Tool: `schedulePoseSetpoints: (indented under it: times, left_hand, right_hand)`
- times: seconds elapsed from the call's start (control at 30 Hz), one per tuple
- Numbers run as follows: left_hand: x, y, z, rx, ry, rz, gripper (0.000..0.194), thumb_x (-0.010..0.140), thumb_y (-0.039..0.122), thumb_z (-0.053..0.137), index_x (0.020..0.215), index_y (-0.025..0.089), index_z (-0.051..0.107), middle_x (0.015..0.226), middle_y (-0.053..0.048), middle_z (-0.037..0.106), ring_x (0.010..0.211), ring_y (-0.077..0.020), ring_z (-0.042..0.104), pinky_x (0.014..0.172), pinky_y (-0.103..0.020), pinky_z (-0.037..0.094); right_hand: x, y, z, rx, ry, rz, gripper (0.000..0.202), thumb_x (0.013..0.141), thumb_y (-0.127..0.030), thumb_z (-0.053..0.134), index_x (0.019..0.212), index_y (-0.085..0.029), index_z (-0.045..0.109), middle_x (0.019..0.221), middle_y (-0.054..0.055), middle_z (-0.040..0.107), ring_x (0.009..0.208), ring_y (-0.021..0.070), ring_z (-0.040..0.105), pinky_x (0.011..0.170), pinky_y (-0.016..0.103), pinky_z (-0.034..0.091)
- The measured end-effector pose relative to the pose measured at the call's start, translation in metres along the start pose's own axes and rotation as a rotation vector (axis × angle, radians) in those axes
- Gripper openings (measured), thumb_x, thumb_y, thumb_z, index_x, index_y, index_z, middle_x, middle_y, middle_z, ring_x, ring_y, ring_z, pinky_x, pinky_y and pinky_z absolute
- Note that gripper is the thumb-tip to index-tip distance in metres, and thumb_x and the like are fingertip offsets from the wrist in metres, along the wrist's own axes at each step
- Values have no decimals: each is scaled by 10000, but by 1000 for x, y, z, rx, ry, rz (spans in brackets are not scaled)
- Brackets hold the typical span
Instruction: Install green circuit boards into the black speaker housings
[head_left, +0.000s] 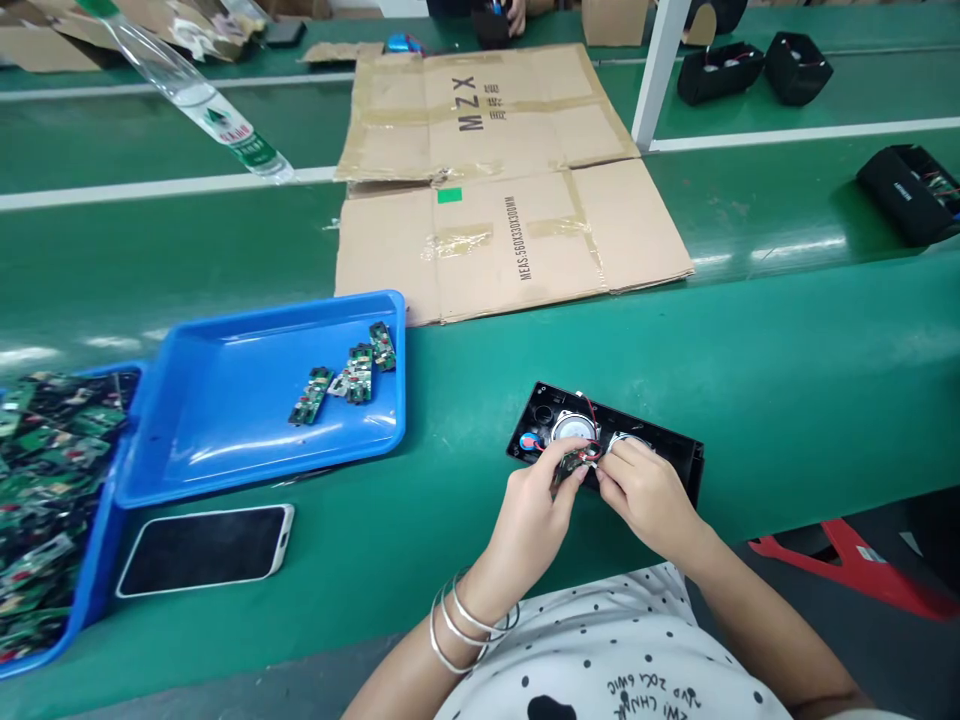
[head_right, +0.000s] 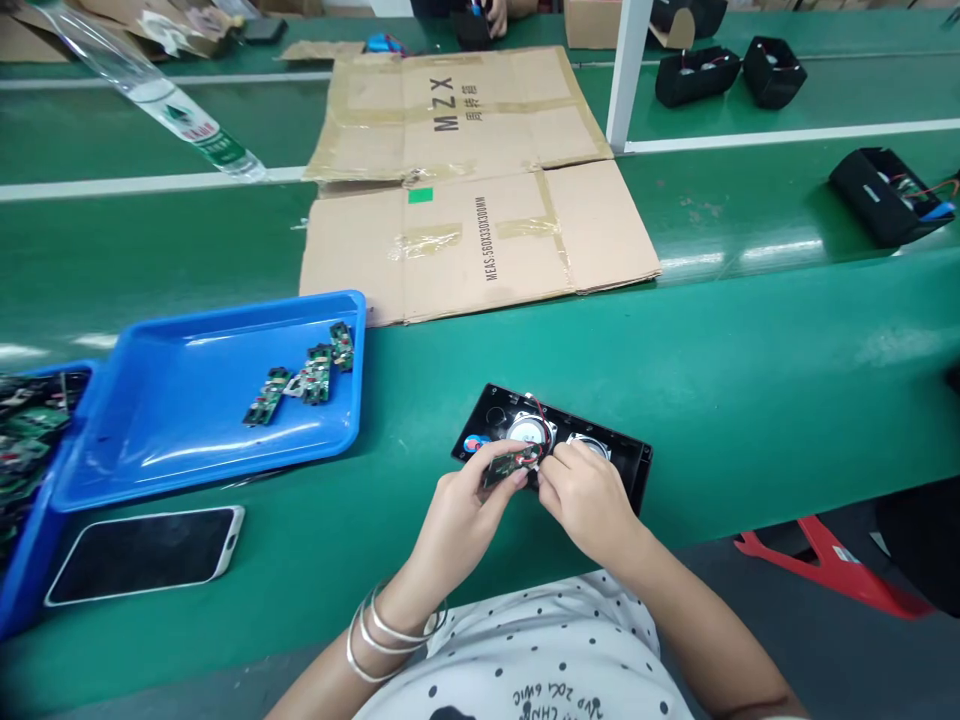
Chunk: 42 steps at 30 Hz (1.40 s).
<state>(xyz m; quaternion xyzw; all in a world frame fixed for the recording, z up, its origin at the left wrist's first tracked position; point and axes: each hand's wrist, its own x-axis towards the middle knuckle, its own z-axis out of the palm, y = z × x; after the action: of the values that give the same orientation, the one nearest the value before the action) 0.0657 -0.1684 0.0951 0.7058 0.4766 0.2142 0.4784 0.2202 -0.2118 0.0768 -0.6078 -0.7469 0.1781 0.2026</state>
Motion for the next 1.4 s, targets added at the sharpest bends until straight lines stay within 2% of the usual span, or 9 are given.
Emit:
schedulePoseSetpoints:
  times: [0.17, 0.27, 0.4, 0.57, 0.67, 0.77, 1.03, 1.27, 1.4]
  left_hand:
    - [1, 1, -1, 57, -53, 44, 226, 851, 159, 478, 1057, 221, 546, 912, -13, 692, 719, -151, 652, 639, -225, 493]
    - [1, 2, 0, 122, -84, 83, 248, 861, 139, 433, 1071, 220, 535, 963, -35, 682, 797, -177, 655, 702, -254, 492]
    - [3, 3, -1, 133, -100, 65, 243, 862, 150, 418, 1060, 222, 539, 891, -42, 688, 779, -198, 659, 680, -272, 495]
    - [7, 1, -5, 23, -122, 7, 219, 851, 164, 439, 1031, 215, 553, 818, -28, 675, 737, -183, 654, 670, -266, 502]
    - [5, 0, -5, -41, -119, -26, 209, 843, 163, 450, 1016, 212, 558, 784, -18, 662, 723, -173, 649, 666, -266, 506]
    - [2, 0, -2, -89, -73, -53, 198, 839, 176, 464, 1008, 207, 562, 802, -23, 658, 745, -175, 652, 682, -276, 515]
    - [3, 0, 12, -284, 62, -100, 130, 793, 204, 519, 917, 194, 559, 876, -15, 642, 735, -155, 649, 720, -310, 562]
    - [2, -4, 12, -364, 57, -132, 158, 788, 235, 538, 940, 193, 558, 890, -15, 639, 772, -162, 650, 715, -323, 579]
    - [-2, -4, 9, -398, 38, -150, 164, 790, 226, 550, 950, 194, 558, 913, -22, 653, 793, -170, 657, 747, -331, 572]
  right_hand:
    - [2, 0, -5, -120, -66, -60, 245, 893, -164, 376, 724, -164, 553, 729, 46, 538, 707, 174, 454, 627, 293, 352]
    - [3, 0, -9, -193, -105, -107, 224, 898, -150, 374, 801, -160, 576, 755, 51, 547, 714, 179, 459, 621, 300, 340]
    - [4, 2, -9, -212, -132, -162, 247, 931, -170, 350, 864, -171, 588, 783, 53, 561, 724, 177, 479, 628, 300, 341]
    - [4, 4, -3, -140, -75, -12, 237, 925, -260, 421, 780, -163, 582, 760, 47, 565, 722, 171, 523, 641, 285, 389]
    - [5, 5, -2, -65, -58, 75, 136, 872, -275, 532, 913, -153, 577, 827, 45, 572, 752, 167, 555, 632, 265, 426]
    - [6, 7, -1, -52, -76, 33, 176, 853, -243, 562, 1011, -166, 561, 867, 39, 578, 806, 176, 567, 660, 271, 447]
    - [8, 1, 3, -185, -50, 30, 152, 845, -240, 570, 967, -149, 573, 890, 61, 578, 810, 199, 567, 614, 286, 455]
    - [9, 0, -4, -166, -98, 81, 174, 866, -270, 541, 1011, -178, 561, 915, 55, 570, 794, 184, 590, 560, 254, 443]
    - [14, 4, -17, -38, -115, 146, 294, 837, -351, 570, 1080, -193, 519, 991, 66, 580, 823, 197, 603, 604, 268, 459]
